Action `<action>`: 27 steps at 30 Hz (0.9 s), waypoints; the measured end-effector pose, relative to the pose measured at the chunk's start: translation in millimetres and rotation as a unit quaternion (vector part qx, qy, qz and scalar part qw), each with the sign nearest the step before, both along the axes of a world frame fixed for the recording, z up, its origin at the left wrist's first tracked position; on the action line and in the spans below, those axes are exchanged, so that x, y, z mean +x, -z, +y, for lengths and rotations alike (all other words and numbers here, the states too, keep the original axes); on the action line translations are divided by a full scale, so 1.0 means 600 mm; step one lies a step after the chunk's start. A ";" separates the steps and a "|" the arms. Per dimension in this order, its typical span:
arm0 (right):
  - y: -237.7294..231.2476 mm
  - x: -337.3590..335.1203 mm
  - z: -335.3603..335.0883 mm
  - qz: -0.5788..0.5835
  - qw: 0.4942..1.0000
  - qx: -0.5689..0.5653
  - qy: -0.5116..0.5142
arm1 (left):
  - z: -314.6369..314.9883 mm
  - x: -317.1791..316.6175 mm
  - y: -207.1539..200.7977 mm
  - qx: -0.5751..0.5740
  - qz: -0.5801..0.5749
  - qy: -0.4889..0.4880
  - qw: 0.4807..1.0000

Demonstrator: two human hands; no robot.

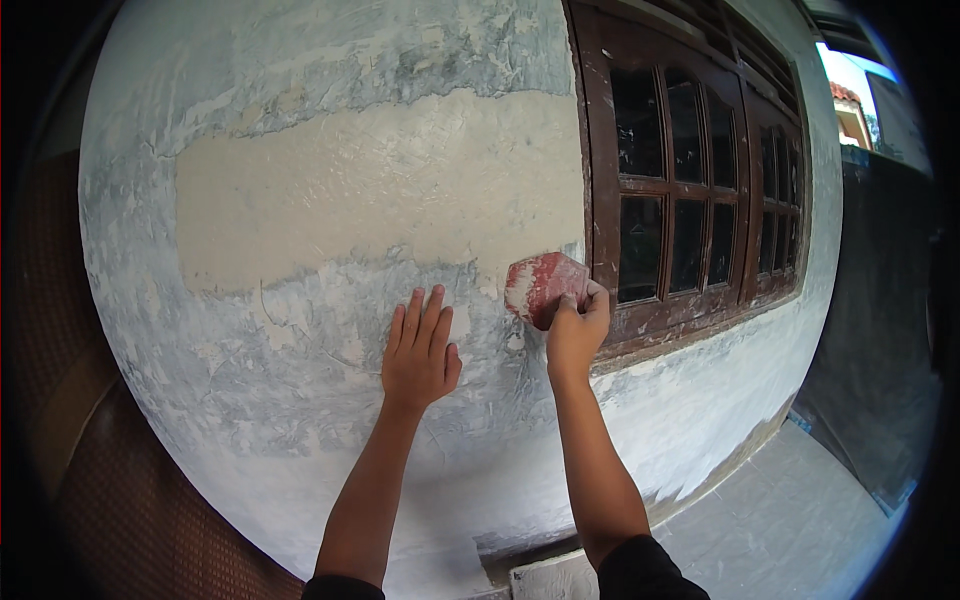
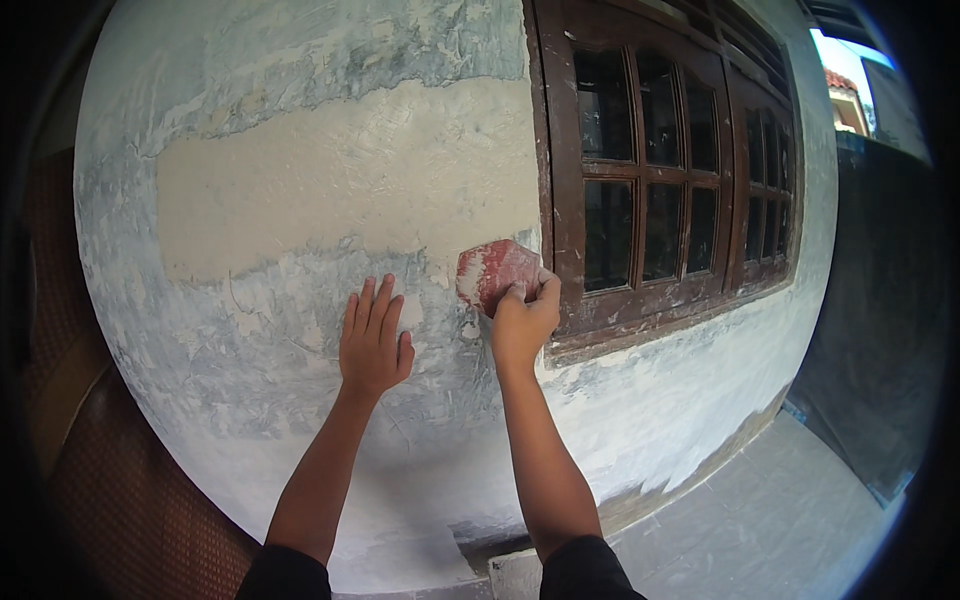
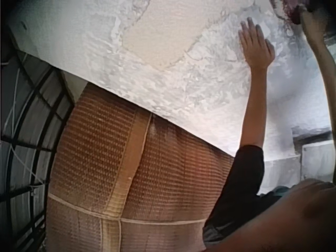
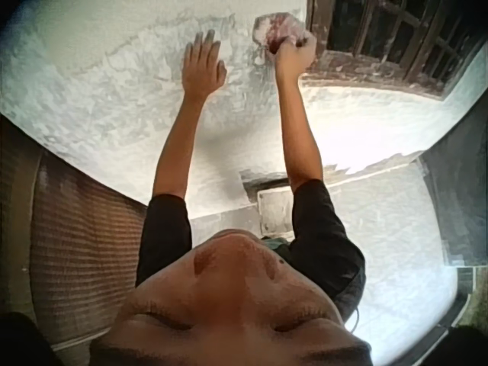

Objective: The person applies wall putty to an exterior wall with a putty knife, smoothing it over the surface.

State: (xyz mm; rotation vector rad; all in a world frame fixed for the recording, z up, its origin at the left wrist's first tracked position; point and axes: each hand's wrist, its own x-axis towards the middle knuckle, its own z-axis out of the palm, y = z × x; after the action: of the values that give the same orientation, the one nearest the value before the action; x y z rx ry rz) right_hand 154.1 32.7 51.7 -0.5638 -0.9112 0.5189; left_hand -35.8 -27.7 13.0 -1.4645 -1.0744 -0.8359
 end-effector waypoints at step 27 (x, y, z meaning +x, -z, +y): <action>0.013 0.031 0.029 0.045 0.997 -0.013 0.060 | 0.002 -0.002 0.003 0.005 0.000 0.007 1.000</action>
State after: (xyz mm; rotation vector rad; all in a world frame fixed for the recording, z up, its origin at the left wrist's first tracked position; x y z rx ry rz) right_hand 172.9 50.1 44.2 -0.6098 -0.7817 0.4448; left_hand -36.9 -26.3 11.4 -1.4653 -1.0597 -0.8515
